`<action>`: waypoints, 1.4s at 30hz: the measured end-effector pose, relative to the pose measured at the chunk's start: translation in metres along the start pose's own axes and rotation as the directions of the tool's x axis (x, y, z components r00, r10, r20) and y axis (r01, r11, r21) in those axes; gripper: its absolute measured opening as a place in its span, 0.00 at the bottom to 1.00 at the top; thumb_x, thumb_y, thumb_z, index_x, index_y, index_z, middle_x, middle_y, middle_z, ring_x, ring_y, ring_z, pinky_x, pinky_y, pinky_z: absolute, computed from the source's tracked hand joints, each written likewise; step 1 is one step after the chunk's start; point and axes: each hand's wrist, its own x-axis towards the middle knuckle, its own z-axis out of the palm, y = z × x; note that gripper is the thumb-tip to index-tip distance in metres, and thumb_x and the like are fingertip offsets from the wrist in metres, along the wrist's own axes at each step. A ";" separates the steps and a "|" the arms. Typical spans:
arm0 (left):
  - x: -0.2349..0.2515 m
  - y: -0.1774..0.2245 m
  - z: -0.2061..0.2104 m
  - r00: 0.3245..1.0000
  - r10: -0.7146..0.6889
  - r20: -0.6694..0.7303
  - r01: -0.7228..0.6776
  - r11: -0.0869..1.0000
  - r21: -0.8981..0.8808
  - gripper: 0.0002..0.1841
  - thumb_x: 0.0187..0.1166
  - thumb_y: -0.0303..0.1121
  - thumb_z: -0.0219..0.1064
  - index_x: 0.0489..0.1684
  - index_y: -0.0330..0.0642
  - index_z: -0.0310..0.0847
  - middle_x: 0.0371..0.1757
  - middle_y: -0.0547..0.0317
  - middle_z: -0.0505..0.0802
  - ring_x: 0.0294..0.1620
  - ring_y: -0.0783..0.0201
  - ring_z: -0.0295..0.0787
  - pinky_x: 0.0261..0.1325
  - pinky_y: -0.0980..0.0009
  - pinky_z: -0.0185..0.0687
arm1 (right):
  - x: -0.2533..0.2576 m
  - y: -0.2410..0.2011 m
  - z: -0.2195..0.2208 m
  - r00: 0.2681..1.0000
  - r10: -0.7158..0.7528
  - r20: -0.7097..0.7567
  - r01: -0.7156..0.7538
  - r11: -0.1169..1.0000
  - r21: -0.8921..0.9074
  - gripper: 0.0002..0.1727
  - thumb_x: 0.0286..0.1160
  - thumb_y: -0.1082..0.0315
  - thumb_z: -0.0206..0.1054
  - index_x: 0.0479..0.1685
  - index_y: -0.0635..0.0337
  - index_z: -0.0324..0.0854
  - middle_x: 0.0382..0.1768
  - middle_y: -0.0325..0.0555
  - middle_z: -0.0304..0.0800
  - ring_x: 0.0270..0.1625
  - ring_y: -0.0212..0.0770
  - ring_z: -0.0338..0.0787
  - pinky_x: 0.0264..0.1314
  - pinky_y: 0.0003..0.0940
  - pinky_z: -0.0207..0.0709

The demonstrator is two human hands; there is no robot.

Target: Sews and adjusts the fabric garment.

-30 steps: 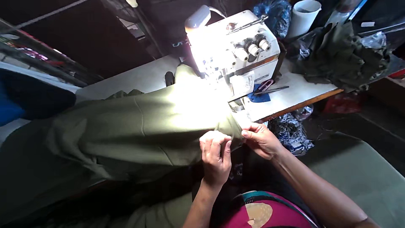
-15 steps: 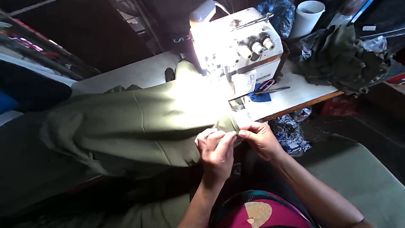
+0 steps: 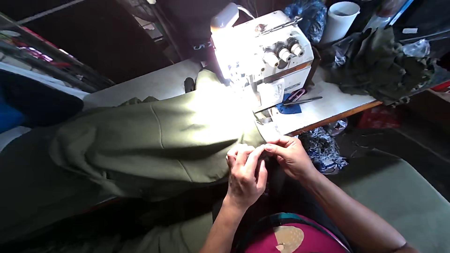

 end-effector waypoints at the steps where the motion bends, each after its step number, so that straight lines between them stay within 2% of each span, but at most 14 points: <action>1: -0.003 -0.005 0.005 1.000 0.030 -0.007 -0.030 0.999 0.032 0.20 0.74 0.47 0.68 0.61 0.51 0.85 0.62 0.57 0.86 0.73 0.57 0.73 0.79 0.56 0.61 | 0.000 -0.001 0.002 1.000 -0.011 -0.010 0.011 1.000 0.001 0.04 0.65 0.82 0.74 0.37 0.71 0.89 0.33 0.49 0.94 0.34 0.34 0.91 0.45 0.30 0.88; 4: -0.006 -0.026 0.022 0.991 0.129 -0.025 -0.117 0.954 0.276 0.43 0.68 0.72 0.66 0.82 0.60 0.63 0.87 0.51 0.68 0.94 0.47 0.46 0.90 0.37 0.33 | -0.002 -0.010 0.010 0.998 -0.057 -0.018 0.057 0.998 -0.019 0.05 0.64 0.82 0.74 0.38 0.69 0.88 0.33 0.48 0.93 0.35 0.33 0.91 0.44 0.29 0.88; 6: -0.001 -0.043 0.025 0.988 0.144 -0.053 -0.114 0.923 0.368 0.36 0.74 0.59 0.68 0.84 0.65 0.64 0.89 0.49 0.67 0.95 0.39 0.40 0.88 0.29 0.24 | -0.003 -0.012 0.011 0.995 -0.093 -0.034 0.089 0.992 -0.087 0.08 0.62 0.82 0.75 0.40 0.69 0.87 0.31 0.47 0.92 0.33 0.33 0.90 0.42 0.29 0.88; 9: 0.009 -0.059 0.016 0.985 0.167 -0.048 -0.138 0.921 0.364 0.28 0.74 0.30 0.64 0.75 0.69 0.81 0.80 0.52 0.82 0.91 0.35 0.55 0.86 0.25 0.32 | 0.003 -0.003 0.007 0.986 -0.158 -0.048 0.146 0.968 -0.204 0.16 0.60 0.81 0.76 0.49 0.67 0.83 0.31 0.44 0.89 0.31 0.32 0.88 0.37 0.26 0.85; 15: 0.042 -0.068 -0.003 0.985 0.167 0.033 -0.167 0.916 0.365 0.24 0.78 0.19 0.60 0.70 0.52 0.87 0.69 0.50 0.91 0.80 0.37 0.76 0.78 0.19 0.48 | 0.054 0.002 0.016 0.932 -0.355 0.070 0.356 0.867 -0.347 0.07 0.66 0.80 0.73 0.40 0.63 0.91 0.34 0.41 0.93 0.33 0.29 0.89 0.38 0.25 0.86; 17: 0.064 -0.070 -0.015 0.990 0.128 0.052 -0.139 0.916 0.377 0.18 0.75 0.20 0.60 0.58 0.43 0.90 0.59 0.41 0.93 0.70 0.32 0.83 0.75 0.18 0.51 | 0.072 -0.008 0.023 0.896 -0.424 0.132 0.429 0.749 -0.504 0.05 0.69 0.76 0.73 0.41 0.60 0.92 0.35 0.38 0.94 0.32 0.27 0.89 0.35 0.23 0.86; 21: 0.119 -0.066 -0.038 0.931 -0.164 0.325 0.004 0.897 0.442 0.21 0.75 0.22 0.61 0.69 0.31 0.81 0.82 0.32 0.74 0.89 0.30 0.56 0.86 0.26 0.39 | 0.093 -0.027 0.036 0.807 -0.522 0.276 0.486 0.319 -0.814 0.07 0.75 0.73 0.70 0.45 0.62 0.92 0.40 0.49 0.92 0.39 0.37 0.91 0.44 0.32 0.87; 24: 0.151 -0.083 -0.037 0.921 -0.172 0.349 -0.007 0.889 0.457 0.22 0.78 0.28 0.64 0.73 0.40 0.80 0.82 0.40 0.76 0.87 0.35 0.62 0.80 0.24 0.49 | 0.092 -0.038 0.043 0.778 -0.491 0.393 0.474 0.047 -0.879 0.06 0.73 0.75 0.69 0.42 0.66 0.89 0.38 0.57 0.89 0.43 0.52 0.90 0.49 0.45 0.86; 28: 0.190 -0.107 -0.033 0.825 -0.351 0.443 -0.037 0.747 0.663 0.31 0.82 0.35 0.63 0.88 0.46 0.67 0.89 0.51 0.71 0.94 0.35 0.48 0.77 0.14 0.32 | 0.082 -0.040 0.040 0.780 -0.373 0.503 0.496 -0.123 -0.860 0.12 0.74 0.73 0.68 0.52 0.66 0.90 0.50 0.60 0.92 0.56 0.59 0.90 0.63 0.54 0.82; 31: 0.162 -0.077 -0.058 0.828 -0.401 0.392 -0.003 0.696 0.718 0.24 0.78 0.35 0.70 0.72 0.37 0.81 0.78 0.34 0.80 0.87 0.27 0.60 0.82 0.18 0.39 | 0.062 -0.037 0.028 0.800 -0.403 0.444 0.489 0.012 -0.872 0.13 0.82 0.61 0.63 0.47 0.56 0.92 0.39 0.45 0.90 0.47 0.44 0.88 0.54 0.42 0.82; 33: 0.126 -0.031 -0.058 0.806 -0.421 0.416 0.014 0.716 0.698 0.19 0.74 0.38 0.70 0.59 0.37 0.88 0.50 0.33 0.92 0.58 0.31 0.88 0.57 0.29 0.76 | 0.045 -0.033 0.013 0.918 -0.323 0.231 0.355 0.405 -0.842 0.20 0.86 0.55 0.61 0.61 0.60 0.87 0.40 0.38 0.90 0.43 0.30 0.87 0.51 0.28 0.82; 36: 0.111 0.018 0.004 0.648 -0.412 0.641 0.095 0.878 0.468 0.23 0.80 0.43 0.63 0.70 0.41 0.79 0.45 0.44 0.93 0.48 0.41 0.93 0.48 0.42 0.84 | 0.041 -0.012 0.000 1.000 0.010 -0.025 -0.018 0.946 -0.325 0.16 0.88 0.61 0.57 0.60 0.65 0.76 0.39 0.43 0.88 0.40 0.34 0.89 0.48 0.33 0.86; 39: 0.129 0.006 0.029 0.519 -0.340 0.784 0.174 0.940 0.293 0.45 0.83 0.55 0.63 0.98 0.59 0.39 0.70 0.41 0.83 0.62 0.42 0.85 0.59 0.41 0.82 | 0.047 -0.002 -0.018 0.990 -0.037 -0.133 0.016 0.987 -0.161 0.11 0.86 0.69 0.62 0.55 0.69 0.80 0.38 0.49 0.91 0.39 0.38 0.92 0.46 0.36 0.89; 42: 0.124 -0.028 0.015 0.653 -0.148 0.743 0.233 0.972 -0.012 0.37 0.89 0.55 0.50 0.96 0.52 0.46 0.62 0.44 0.90 0.61 0.50 0.88 0.69 0.45 0.79 | 0.037 -0.007 -0.033 0.984 -0.164 -0.070 0.141 0.955 -0.262 0.08 0.81 0.75 0.65 0.50 0.70 0.84 0.42 0.51 0.93 0.45 0.39 0.94 0.54 0.38 0.90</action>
